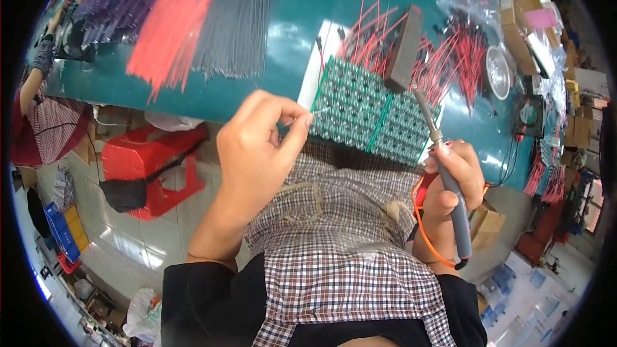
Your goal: The person solders components onto circuit board panels using a soldering iron.
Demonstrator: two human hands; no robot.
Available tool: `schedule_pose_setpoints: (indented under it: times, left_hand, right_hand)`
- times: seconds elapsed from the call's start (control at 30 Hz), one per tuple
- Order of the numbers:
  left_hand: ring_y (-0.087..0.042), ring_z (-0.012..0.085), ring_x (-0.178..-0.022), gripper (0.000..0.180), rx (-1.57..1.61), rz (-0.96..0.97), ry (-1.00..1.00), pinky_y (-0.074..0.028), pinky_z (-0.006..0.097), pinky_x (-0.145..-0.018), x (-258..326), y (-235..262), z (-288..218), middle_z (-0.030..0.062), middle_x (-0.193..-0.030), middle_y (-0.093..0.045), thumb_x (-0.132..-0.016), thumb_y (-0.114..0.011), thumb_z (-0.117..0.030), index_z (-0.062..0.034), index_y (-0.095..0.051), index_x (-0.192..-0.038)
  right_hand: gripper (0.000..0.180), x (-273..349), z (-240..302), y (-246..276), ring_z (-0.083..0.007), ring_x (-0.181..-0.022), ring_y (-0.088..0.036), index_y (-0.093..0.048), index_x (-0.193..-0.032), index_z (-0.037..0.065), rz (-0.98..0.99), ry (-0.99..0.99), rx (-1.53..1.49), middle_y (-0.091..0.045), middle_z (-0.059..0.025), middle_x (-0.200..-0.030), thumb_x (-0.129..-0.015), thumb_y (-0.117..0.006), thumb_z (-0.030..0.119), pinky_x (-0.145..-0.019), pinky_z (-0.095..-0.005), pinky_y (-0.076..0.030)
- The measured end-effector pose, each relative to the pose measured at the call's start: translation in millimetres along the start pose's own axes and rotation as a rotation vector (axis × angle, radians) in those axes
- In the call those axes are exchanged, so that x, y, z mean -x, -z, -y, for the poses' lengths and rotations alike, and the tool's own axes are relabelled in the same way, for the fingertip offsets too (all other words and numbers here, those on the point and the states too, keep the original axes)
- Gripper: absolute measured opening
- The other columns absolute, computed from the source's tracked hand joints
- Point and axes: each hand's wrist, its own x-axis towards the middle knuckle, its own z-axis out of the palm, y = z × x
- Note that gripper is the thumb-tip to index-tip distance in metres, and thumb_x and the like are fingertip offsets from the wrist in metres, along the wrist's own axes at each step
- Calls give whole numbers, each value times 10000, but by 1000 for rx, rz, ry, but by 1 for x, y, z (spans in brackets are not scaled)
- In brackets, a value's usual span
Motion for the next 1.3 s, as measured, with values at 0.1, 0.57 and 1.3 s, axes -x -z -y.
schedule_pose_setpoints:
  times: [0.1, 0.57, 1.3]
  left_hand:
    - [-519, 136, -496, 85, -75, -24, -108, -395, 271, -457, 0, -10, 6, 16, -705, -568, -725, -712, -70, -81, -631, -748]
    - [-555, 125, -580, 117, -85, -20, -223, -410, 247, -476, 2, -56, 2, 30, -699, -577, -705, -725, -34, -53, -616, -742]
    - [-560, 197, -537, 145, -105, -134, -335, -428, 305, -462, -6, -81, 9, 22, -687, -518, -661, -711, -77, -101, -576, -707]
  right_hand:
    - [356, 7, 2, -1, -128, -521, -487, -662, -956, 5, 44, 42, 54, -539, -45, -650, -827, -664, 337, -473, -240, -382]
    - [263, 41, 6, -21, -91, -538, -483, -428, -871, 31, -60, -225, -111, -531, -49, -648, -768, -664, -23, -500, -218, -368]
    - [255, 37, -9, -34, -88, -583, -479, -417, -877, 50, -139, -362, -135, -561, -84, -708, -798, -639, -48, -532, -216, -384]
